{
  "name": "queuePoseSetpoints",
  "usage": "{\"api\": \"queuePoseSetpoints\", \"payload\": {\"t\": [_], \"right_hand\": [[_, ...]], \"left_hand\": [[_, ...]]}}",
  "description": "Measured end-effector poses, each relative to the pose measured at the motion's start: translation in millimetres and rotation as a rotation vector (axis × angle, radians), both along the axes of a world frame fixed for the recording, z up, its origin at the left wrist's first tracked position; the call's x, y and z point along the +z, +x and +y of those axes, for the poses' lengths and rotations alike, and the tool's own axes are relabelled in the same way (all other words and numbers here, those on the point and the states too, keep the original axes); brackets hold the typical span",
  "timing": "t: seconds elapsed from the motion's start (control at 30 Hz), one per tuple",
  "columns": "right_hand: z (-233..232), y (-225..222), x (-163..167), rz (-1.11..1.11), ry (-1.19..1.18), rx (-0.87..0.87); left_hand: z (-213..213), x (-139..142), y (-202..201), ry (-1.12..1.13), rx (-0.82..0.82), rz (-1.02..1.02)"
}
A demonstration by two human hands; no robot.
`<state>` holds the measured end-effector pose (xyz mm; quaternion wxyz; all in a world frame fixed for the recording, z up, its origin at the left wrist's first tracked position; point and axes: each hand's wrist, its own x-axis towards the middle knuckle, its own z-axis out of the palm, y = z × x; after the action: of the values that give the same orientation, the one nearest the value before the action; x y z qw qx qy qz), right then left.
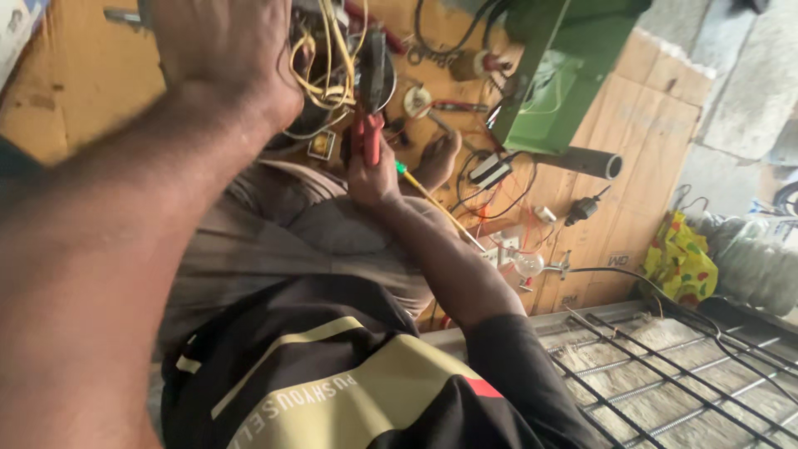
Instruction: The person sits on the floor, picks small metal parts from a red bin, then uses pliers to work on an electric motor, handling its wires and turning the motor over while manipulating components on the cardboard-covered floor.
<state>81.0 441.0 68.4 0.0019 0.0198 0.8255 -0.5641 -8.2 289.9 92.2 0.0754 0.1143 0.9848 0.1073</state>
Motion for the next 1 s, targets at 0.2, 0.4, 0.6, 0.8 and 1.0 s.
{"api": "queuePoseSetpoints", "payload": {"t": [0.2,0.4,0.6,0.8,1.0], "right_hand": [[5,18,10,-0.33,0.04,-0.071],[14,45,9,-0.503,0.095,-0.1],[31,60,25,-0.589,0.732,0.077],[49,41,65,-1.248,0.563,-0.065],[57,55,93,-0.865,0.03,-0.121]], "left_hand": [[6,-6,14,-0.066,0.056,0.189],[7,-14,26,-0.114,0.087,0.333],[12,-31,34,-0.17,0.128,0.435],[2,-41,34,0.051,0.253,0.487],[0,-18,18,-0.21,0.213,0.355]]}}
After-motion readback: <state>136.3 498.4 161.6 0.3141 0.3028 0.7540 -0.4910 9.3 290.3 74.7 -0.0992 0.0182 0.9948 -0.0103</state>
